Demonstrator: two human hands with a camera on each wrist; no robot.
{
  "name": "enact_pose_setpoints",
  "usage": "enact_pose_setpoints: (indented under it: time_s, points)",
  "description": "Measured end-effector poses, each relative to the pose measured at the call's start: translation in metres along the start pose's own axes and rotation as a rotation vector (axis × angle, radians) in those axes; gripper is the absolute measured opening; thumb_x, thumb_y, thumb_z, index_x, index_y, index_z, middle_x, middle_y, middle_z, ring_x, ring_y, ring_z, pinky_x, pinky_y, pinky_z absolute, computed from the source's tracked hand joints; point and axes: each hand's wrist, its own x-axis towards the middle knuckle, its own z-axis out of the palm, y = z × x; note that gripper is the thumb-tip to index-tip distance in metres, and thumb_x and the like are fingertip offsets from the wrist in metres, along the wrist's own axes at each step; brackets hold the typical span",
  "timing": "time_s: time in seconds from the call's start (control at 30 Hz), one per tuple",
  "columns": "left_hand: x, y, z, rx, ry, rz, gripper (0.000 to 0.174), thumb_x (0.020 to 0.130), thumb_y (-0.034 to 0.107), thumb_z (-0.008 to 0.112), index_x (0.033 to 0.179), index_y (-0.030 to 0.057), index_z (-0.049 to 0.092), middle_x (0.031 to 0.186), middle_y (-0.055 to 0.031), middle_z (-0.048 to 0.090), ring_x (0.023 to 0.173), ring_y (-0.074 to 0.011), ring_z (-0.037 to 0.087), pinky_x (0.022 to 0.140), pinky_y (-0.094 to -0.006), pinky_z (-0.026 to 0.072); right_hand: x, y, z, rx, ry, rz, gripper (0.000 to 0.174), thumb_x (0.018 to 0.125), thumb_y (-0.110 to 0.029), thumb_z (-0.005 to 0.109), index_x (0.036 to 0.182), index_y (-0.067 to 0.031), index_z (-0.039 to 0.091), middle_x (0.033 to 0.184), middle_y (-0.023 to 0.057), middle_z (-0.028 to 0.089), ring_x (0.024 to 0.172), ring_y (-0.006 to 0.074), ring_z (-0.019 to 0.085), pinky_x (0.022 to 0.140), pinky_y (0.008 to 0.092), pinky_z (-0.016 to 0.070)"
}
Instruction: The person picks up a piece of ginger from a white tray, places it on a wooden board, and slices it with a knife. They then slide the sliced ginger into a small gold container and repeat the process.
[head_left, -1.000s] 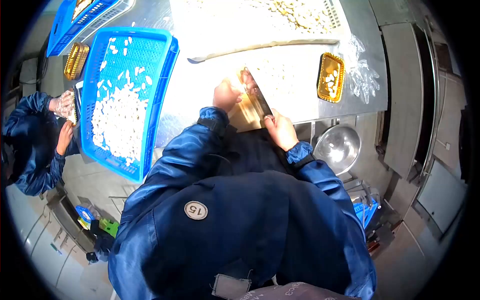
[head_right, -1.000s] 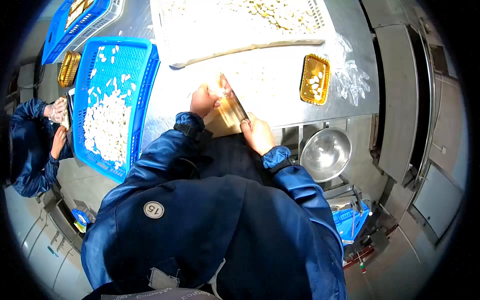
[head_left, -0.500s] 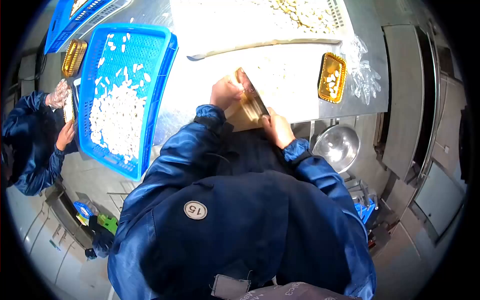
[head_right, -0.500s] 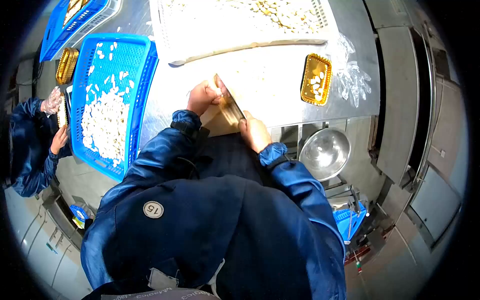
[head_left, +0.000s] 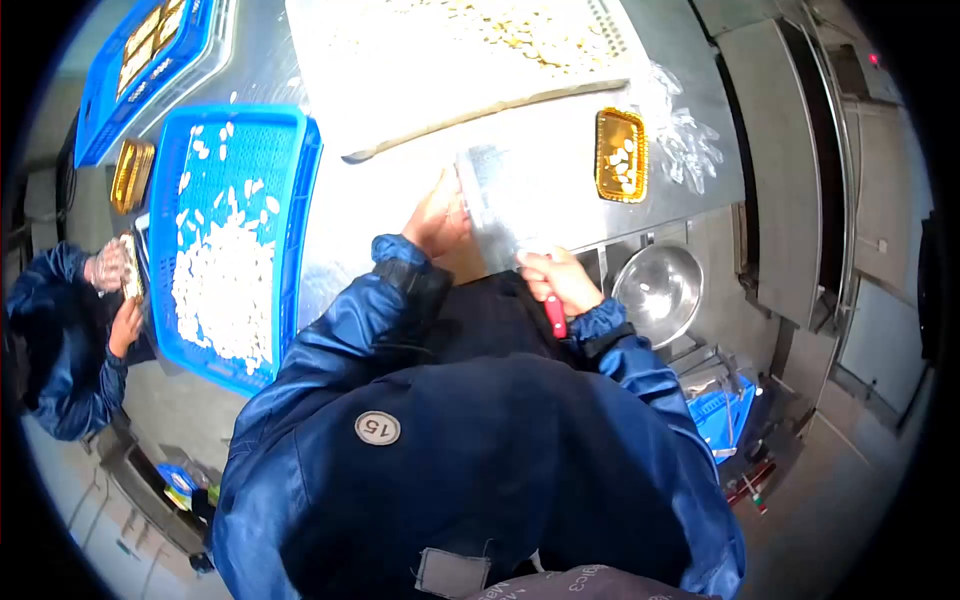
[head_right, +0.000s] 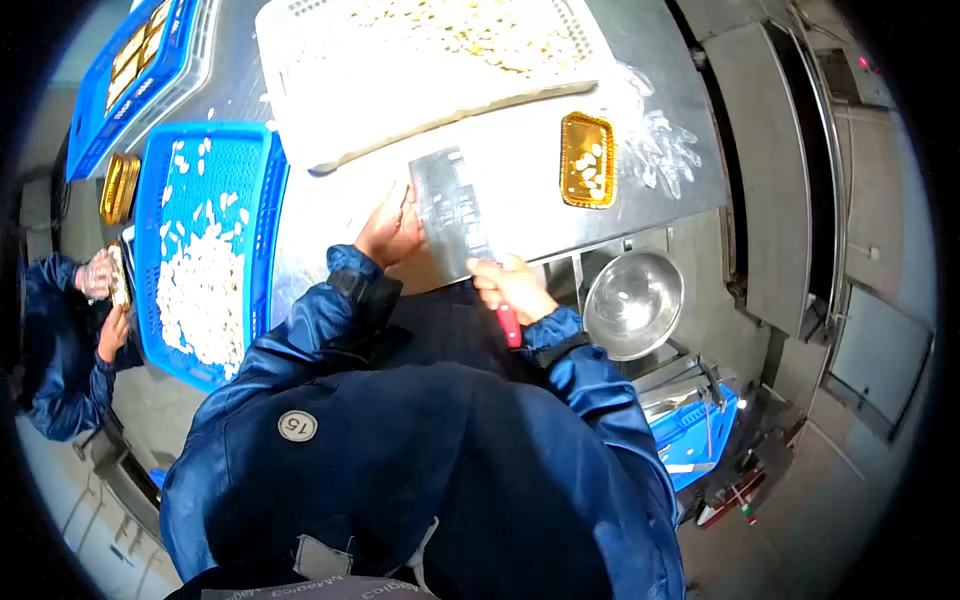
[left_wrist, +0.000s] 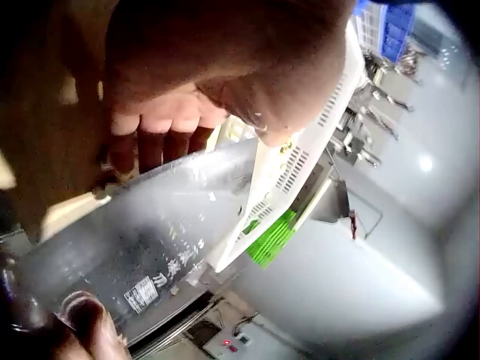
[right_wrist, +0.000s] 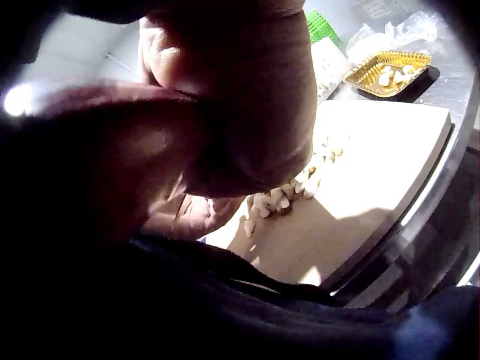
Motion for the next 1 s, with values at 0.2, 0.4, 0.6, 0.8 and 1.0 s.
enact_pose_setpoints:
  time_s: [0.2,0.4,0.6,0.8,1.0]
  points:
    - [0.000,0.004,-0.019,0.358,0.351,0.198,0.023,0.105,0.022,0.051,0.107,-0.0006,0.057,0.094,-0.0071,0.059,0.083,-0.0202,0.063,0.080,-0.0322,0.0547,-0.017,0.005,-0.024,0.014,0.129,-0.056,0.019,0.100,-0.023,0.062,0.088,-0.0128,0.051,0.063,-0.0075,0.040,0.049,0.0033,0.035,0.044,0.0215,0.0297]
    - [0.043,-0.002,-0.021,1.592,0.338,0.861,0.016,0.096,0.015,0.062,0.102,0.0001,0.064,0.102,-0.0142,0.063,0.087,-0.0252,0.062,0.082,-0.0328,0.0523,-0.065,0.000,-0.112,-0.179,0.331,0.086,0.026,0.098,-0.031,0.065,0.084,-0.0141,0.051,0.063,-0.0070,0.042,0.047,0.0045,0.036,0.043,0.0224,0.0284]
    - [0.085,-0.007,0.018,2.150,0.293,0.800,0.060,0.080,0.052,0.072,0.131,0.0221,0.063,0.143,-0.0168,0.048,0.137,-0.0395,0.038,0.112,-0.0602,0.0279,-0.068,-0.023,-0.157,-0.317,0.227,0.357,0.025,0.096,-0.034,0.067,0.100,-0.0099,0.062,0.065,-0.0070,0.043,0.050,0.0035,0.036,0.046,0.0214,0.0288]
    - [0.090,-0.029,0.038,2.277,0.314,0.643,0.072,0.069,0.066,0.076,0.132,0.0328,0.062,0.147,-0.0128,0.043,0.140,-0.0399,0.033,0.108,-0.0720,0.0231,0.003,-0.042,-0.159,-0.379,-0.021,0.303,0.023,0.099,-0.029,0.064,0.088,-0.0114,0.053,0.059,-0.0065,0.038,0.046,0.0048,0.032,0.042,0.0226,0.0248]
    - [0.097,-0.036,0.019,2.295,0.123,1.079,0.048,0.073,0.041,0.078,0.116,0.0242,0.069,0.132,-0.0080,0.053,0.126,-0.0353,0.043,0.107,-0.0517,0.0352,0.055,-0.044,-0.130,-0.377,-0.139,0.273,0.025,0.099,-0.032,0.062,0.087,-0.0128,0.052,0.062,-0.0066,0.040,0.049,0.0055,0.035,0.044,0.0237,0.0259]
